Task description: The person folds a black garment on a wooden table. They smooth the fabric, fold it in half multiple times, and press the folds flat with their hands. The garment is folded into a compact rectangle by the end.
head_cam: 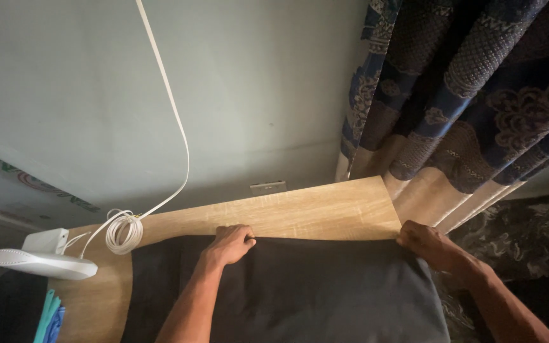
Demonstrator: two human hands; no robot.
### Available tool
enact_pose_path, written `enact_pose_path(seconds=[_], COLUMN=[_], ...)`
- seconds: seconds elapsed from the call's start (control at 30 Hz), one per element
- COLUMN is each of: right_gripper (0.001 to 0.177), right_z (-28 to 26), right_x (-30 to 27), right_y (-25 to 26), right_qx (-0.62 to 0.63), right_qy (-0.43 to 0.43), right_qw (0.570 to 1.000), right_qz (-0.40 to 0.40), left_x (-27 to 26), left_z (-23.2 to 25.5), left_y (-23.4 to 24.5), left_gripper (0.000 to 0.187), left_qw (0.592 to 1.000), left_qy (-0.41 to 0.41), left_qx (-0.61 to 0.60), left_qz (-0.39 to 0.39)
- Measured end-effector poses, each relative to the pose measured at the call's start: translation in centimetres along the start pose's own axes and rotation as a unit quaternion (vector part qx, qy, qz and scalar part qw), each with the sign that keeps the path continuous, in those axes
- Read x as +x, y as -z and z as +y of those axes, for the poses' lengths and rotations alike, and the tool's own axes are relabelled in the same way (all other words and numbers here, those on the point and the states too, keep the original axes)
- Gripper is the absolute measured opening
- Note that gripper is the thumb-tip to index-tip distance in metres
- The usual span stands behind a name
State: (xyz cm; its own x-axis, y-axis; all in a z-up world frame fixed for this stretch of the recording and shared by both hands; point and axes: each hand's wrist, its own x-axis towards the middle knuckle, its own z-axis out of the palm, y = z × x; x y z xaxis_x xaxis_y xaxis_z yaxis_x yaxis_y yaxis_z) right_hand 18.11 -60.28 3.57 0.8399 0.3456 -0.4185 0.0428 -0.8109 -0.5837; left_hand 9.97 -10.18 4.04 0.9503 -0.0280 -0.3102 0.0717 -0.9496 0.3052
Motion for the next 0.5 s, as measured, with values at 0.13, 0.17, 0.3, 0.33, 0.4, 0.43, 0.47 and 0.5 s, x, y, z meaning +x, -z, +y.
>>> enact_pose_path(seconds=[0.13, 0.17, 0.3, 0.33, 0.4, 0.43, 0.47, 0.5], right_gripper=[0.03, 0.028, 0.028, 0.029, 0.029, 0.031, 0.033, 0.033], right_z=[0.2, -0.5, -3.3, -2.8, -2.3, -2.2, -2.0, -1.2], right_x=[0.1, -0.5, -2.1, -1.8, -1.3, -1.1, -1.0, -0.3], right_y=[0.4, 0.8, 2.9, 3.0, 3.2, 3.2, 3.1, 2.5], right_qx=[0.024, 0.049, 0.025, 0.013, 0.0, 0.005, 0.01, 0.01], right_qy=[0.048, 0.049, 0.005, 0.022, 0.039, 0.046, 0.051, 0.049], right_qw=[0.999, 0.997, 0.998, 0.997, 0.997, 0.997, 0.998, 0.998], right_qz=[-0.011, -0.024, -0.06, -0.066, -0.07, -0.057, -0.045, -0.045], left_x=[-0.1, -0.1, -0.3, -0.5, -0.7, -0.8, -1.0, -0.9], left_z=[-0.2, -0.5, -0.6, -0.4, 0.2, 0.6, 1.0, 0.8], left_y=[0.1, -0.2, -0.4, -0.1, 0.7, 1.1, 1.4, 1.3], left_gripper=[0.024, 0.024, 0.024, 0.023, 0.023, 0.025, 0.026, 0.026], left_qw=[1.0, 1.0, 1.0, 1.0, 1.0, 1.0, 0.999, 0.999], left_qy=[0.004, -0.01, -0.023, -0.018, -0.015, 0.003, 0.021, 0.019], left_qx=[0.009, 0.008, 0.01, 0.007, 0.004, 0.013, 0.021, 0.021], left_qz=[-0.017, -0.009, -0.001, -0.004, -0.007, -0.024, -0.043, -0.044])
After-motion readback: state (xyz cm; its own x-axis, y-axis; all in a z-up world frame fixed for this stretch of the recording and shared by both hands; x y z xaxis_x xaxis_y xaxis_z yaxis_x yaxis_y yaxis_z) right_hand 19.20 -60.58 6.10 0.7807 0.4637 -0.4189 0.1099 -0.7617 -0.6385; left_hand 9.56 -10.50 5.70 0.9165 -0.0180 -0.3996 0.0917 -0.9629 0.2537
